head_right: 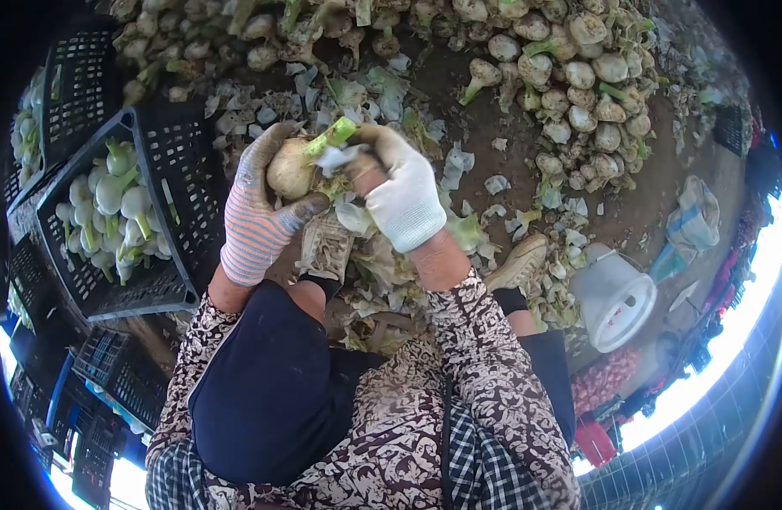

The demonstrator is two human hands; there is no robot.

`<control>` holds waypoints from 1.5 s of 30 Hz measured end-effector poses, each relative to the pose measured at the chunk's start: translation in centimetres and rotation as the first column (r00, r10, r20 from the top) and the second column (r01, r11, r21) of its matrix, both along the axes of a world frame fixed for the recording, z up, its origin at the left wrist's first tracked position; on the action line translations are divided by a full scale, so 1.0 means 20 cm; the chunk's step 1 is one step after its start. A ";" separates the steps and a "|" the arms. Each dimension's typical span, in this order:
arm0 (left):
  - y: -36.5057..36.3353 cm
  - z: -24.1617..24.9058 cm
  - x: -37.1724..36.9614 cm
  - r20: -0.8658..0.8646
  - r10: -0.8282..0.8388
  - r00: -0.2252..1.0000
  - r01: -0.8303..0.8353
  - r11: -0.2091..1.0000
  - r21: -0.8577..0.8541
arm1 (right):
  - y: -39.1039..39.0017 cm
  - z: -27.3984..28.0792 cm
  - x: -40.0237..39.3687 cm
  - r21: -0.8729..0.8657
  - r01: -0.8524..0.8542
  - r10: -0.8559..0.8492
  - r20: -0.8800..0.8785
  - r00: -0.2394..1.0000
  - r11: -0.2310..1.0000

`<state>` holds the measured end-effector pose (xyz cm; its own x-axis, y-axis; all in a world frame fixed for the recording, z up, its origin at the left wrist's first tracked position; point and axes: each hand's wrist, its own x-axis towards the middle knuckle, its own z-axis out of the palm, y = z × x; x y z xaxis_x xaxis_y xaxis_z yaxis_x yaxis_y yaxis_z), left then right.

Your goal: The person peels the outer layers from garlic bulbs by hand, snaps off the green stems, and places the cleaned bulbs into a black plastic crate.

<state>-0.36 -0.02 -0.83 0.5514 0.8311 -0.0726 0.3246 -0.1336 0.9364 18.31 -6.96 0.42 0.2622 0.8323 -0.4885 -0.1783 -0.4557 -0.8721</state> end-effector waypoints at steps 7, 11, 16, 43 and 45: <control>0.00 0.08 0.01 -0.127 -0.099 0.987 0.138 0.927 0.349 | 0.03 0.03 -0.13 0.103 0.129 -0.068 -0.456 0.888 0.986; 0.00 0.07 -0.03 -0.149 -0.102 0.984 0.147 0.930 0.336 | 0.04 0.06 -0.11 0.006 0.120 -0.092 -0.602 0.793 0.993; 0.01 0.14 -0.02 0.019 -0.008 1.000 0.006 0.996 0.094 | 0.02 0.05 -0.07 0.011 0.074 -0.053 -0.594 0.803 0.997; -0.01 0.25 -0.05 0.178 0.163 0.970 -0.043 0.841 -0.539 | 0.05 0.18 0.11 0.282 -0.268 0.240 0.131 0.962 0.921; -0.02 0.26 -0.03 0.074 0.267 0.961 -0.195 0.842 -0.503 | 0.07 0.16 0.10 0.434 -0.422 0.257 0.390 0.884 0.796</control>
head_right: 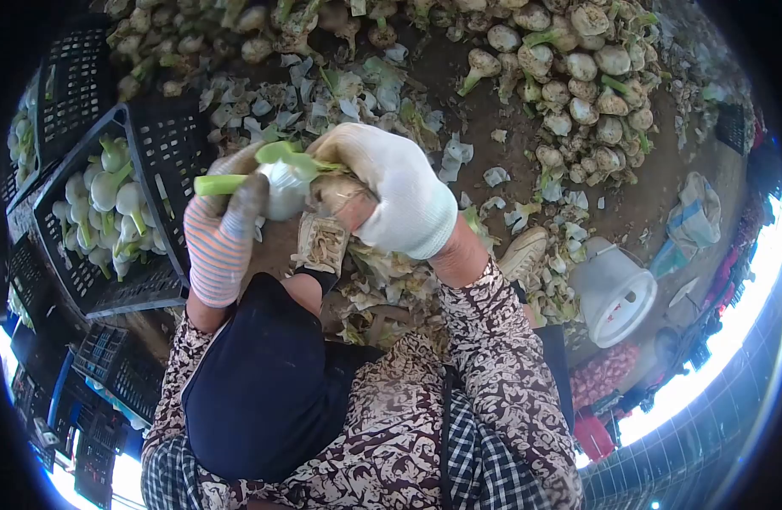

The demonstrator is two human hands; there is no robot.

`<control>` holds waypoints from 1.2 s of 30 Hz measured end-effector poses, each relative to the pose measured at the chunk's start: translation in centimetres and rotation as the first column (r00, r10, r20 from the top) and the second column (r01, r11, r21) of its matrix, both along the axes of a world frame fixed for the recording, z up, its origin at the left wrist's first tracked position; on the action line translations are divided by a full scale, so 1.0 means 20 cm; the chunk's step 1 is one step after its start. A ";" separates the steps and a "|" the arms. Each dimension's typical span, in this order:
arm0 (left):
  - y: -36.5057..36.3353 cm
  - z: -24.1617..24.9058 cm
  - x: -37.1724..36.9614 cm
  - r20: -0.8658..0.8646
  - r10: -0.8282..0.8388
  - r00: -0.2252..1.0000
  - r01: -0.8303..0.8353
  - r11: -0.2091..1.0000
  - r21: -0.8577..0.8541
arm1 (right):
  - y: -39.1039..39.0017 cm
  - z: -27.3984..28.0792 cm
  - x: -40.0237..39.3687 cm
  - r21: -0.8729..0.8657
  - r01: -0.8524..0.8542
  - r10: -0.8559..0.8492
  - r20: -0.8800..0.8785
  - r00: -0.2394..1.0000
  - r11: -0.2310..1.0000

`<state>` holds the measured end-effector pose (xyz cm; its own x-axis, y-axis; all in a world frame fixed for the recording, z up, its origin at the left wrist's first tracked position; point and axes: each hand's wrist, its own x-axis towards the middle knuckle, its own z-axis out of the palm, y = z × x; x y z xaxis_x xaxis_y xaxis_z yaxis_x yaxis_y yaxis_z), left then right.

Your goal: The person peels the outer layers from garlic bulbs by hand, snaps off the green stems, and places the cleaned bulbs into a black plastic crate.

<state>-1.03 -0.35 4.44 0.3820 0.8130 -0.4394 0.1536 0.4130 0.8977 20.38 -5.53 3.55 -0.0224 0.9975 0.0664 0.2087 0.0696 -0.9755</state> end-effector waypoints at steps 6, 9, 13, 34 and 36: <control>0.04 -0.02 0.00 0.293 -0.008 0.956 0.047 0.990 -0.129 | 0.08 -0.29 -0.08 -0.491 0.357 -0.321 0.158 0.934 0.795; 0.08 -0.03 0.04 0.300 0.096 0.949 -0.054 0.988 -0.146 | -0.05 -0.23 -0.14 -0.432 -0.060 0.121 0.114 0.986 0.900; 0.08 -0.22 -0.02 0.488 0.539 0.687 -0.083 0.725 -0.684 | -0.08 0.00 0.00 -0.051 -0.559 0.495 -0.402 0.770 0.828; 0.24 0.31 -0.65 -0.452 0.848 0.277 0.396 0.328 0.858 | -0.01 -0.57 0.62 -0.110 0.389 -0.011 0.955 0.296 0.914; 0.22 0.30 -0.58 -0.427 0.833 0.351 0.330 0.317 0.889 | 0.06 -0.68 0.75 -0.131 0.212 0.122 0.991 0.057 0.968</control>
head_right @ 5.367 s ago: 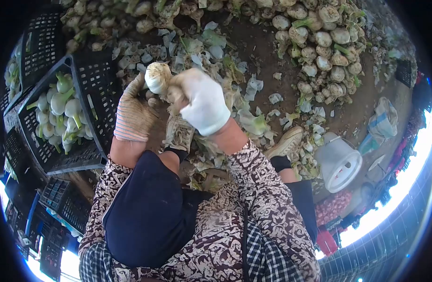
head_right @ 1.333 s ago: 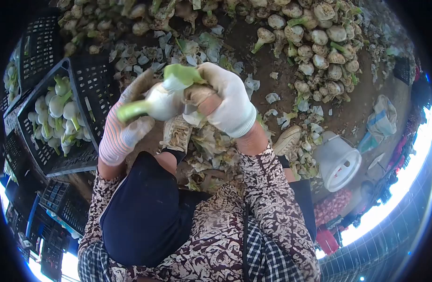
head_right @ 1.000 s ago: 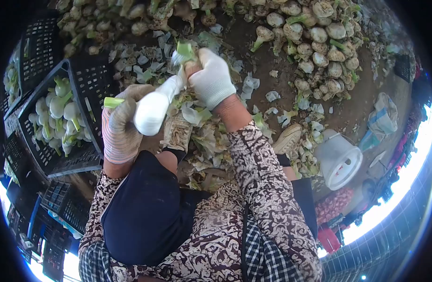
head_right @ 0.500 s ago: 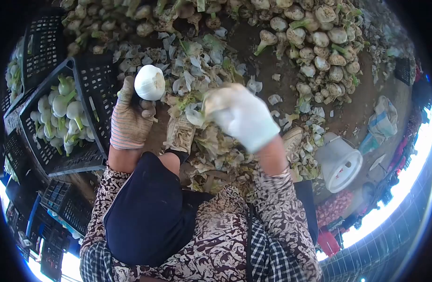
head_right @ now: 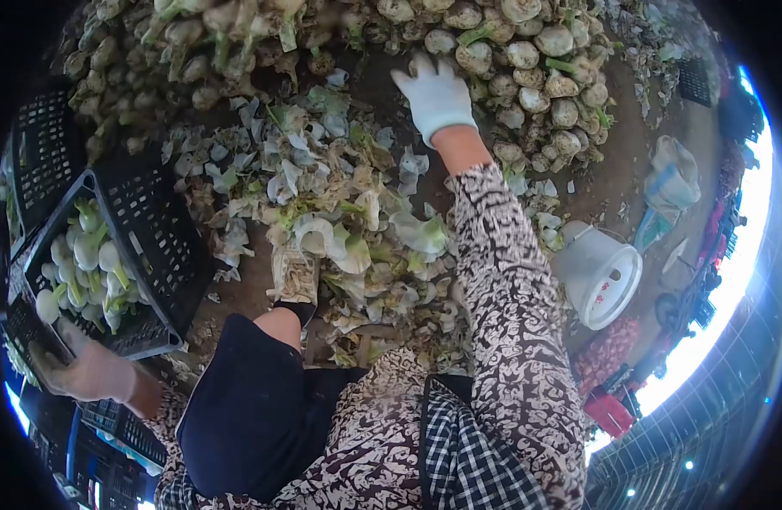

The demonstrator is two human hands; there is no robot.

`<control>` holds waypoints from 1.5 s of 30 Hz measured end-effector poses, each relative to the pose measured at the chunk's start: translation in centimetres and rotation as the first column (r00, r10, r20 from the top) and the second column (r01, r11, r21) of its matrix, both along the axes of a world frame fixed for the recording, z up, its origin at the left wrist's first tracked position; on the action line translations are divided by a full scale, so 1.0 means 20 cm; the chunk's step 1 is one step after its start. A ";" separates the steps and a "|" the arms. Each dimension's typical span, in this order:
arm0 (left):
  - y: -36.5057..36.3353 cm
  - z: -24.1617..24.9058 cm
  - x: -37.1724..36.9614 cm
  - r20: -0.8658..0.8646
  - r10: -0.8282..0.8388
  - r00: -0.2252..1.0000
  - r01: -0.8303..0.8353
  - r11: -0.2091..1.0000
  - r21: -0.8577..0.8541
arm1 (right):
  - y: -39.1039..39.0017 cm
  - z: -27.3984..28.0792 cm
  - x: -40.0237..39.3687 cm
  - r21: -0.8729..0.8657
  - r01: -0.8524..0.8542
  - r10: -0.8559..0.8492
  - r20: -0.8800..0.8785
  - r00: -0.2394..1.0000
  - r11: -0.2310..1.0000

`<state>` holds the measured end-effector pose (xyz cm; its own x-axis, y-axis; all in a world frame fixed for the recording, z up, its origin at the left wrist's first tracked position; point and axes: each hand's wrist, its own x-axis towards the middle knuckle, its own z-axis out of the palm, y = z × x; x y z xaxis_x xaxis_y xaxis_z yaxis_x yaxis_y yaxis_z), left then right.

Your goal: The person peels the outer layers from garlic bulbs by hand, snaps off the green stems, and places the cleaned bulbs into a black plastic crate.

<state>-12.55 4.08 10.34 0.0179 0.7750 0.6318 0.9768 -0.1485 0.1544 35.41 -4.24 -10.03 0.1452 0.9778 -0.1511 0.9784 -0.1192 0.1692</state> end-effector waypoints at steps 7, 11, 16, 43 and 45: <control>-0.13 -0.17 0.55 0.663 -0.129 0.738 0.582 0.619 -0.527 | 0.11 -0.08 -0.01 -0.088 0.287 -0.292 -0.496 0.818 0.954; -0.17 -0.47 0.71 0.860 -0.113 0.497 0.849 0.266 -0.456 | 0.00 0.40 -0.56 -0.401 0.216 -0.225 -0.800 -0.556 0.890; -0.21 -0.54 0.65 0.863 -0.088 0.498 0.848 0.259 -0.463 | -0.11 0.53 -0.87 -0.434 0.209 -0.228 -0.755 -0.615 0.876; -0.23 -0.37 0.61 0.816 0.546 0.188 0.883 0.269 -0.384 | -0.17 0.56 -0.89 -0.524 0.209 -0.243 -0.665 -0.707 0.826; -0.25 -0.38 0.61 0.841 0.537 0.068 0.906 0.320 -0.278 | -0.18 0.54 -0.88 -0.463 0.196 -0.201 -0.677 -0.708 0.865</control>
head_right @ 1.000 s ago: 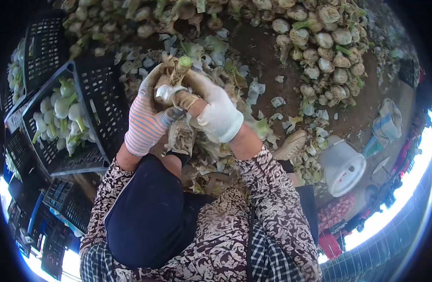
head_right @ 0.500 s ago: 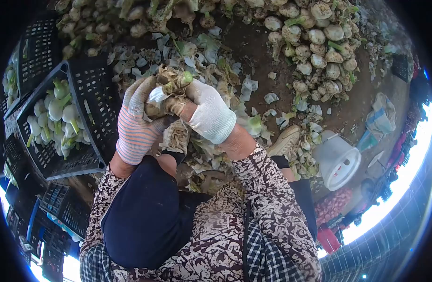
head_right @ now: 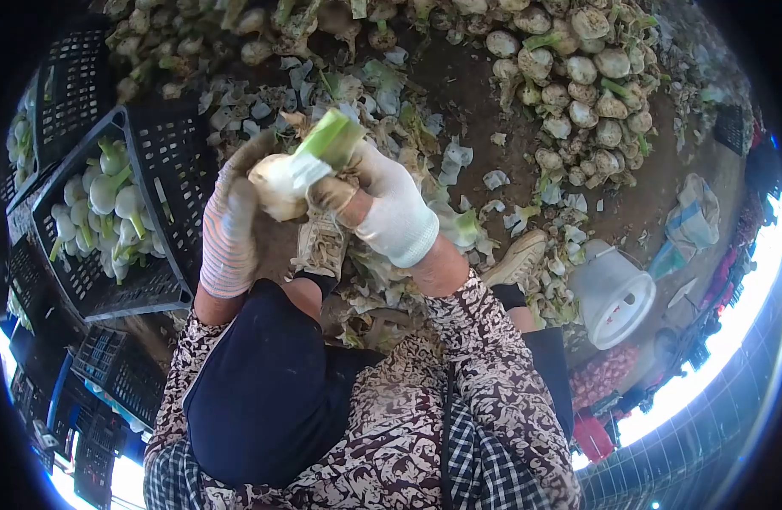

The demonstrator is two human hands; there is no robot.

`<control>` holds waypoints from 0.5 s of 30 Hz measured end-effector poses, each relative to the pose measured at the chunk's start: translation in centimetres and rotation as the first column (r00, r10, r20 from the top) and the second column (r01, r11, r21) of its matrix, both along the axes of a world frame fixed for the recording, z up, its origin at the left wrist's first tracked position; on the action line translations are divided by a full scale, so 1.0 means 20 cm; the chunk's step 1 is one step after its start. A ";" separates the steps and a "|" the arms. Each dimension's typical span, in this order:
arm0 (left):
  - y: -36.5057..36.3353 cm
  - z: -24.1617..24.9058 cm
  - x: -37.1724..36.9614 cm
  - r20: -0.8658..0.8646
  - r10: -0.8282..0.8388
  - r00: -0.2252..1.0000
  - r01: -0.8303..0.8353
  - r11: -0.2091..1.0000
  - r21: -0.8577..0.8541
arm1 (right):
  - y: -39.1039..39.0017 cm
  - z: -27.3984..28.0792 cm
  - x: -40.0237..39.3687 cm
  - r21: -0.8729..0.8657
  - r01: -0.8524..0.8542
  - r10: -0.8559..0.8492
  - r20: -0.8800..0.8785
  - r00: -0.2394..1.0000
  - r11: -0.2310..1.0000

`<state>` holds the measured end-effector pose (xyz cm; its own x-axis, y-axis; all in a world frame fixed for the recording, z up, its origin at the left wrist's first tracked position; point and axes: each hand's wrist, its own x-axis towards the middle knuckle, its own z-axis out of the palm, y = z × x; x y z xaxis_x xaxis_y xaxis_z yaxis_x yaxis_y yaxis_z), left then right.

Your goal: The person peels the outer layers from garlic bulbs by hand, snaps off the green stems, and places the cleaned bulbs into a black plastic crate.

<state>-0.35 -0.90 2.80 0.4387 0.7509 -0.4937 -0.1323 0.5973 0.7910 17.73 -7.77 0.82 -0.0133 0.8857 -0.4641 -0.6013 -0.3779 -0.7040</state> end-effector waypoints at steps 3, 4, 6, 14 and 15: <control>0.00 -0.08 -0.02 0.010 -0.082 0.997 0.077 0.968 0.237 | 0.02 0.03 0.00 -0.054 0.018 -0.028 -0.192 0.981 0.998; 0.00 -0.10 -0.03 -0.071 -0.126 0.989 0.143 0.919 0.368 | 0.03 0.08 -0.01 -0.036 0.031 -0.034 -0.097 0.995 0.999; 0.00 -0.08 -0.03 -0.277 -0.128 0.952 0.269 0.780 0.565 | 0.05 0.14 -0.02 -0.022 0.028 -0.027 0.037 0.999 0.999; 0.01 -0.05 -0.05 -0.433 -0.155 0.888 0.408 0.700 0.587 | 0.02 0.12 0.06 -0.015 -0.042 0.037 -0.214 0.976 0.999; 0.01 -0.05 -0.05 -0.427 -0.154 0.891 0.405 0.692 0.598 | 0.02 0.12 0.06 -0.005 -0.062 0.060 -0.186 0.981 0.998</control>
<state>-1.33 -0.72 1.84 0.5951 0.8003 -0.0733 0.2849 -0.1248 0.9504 18.94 -7.30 3.32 -0.1537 0.8755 -0.4582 -0.6967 -0.4248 -0.5781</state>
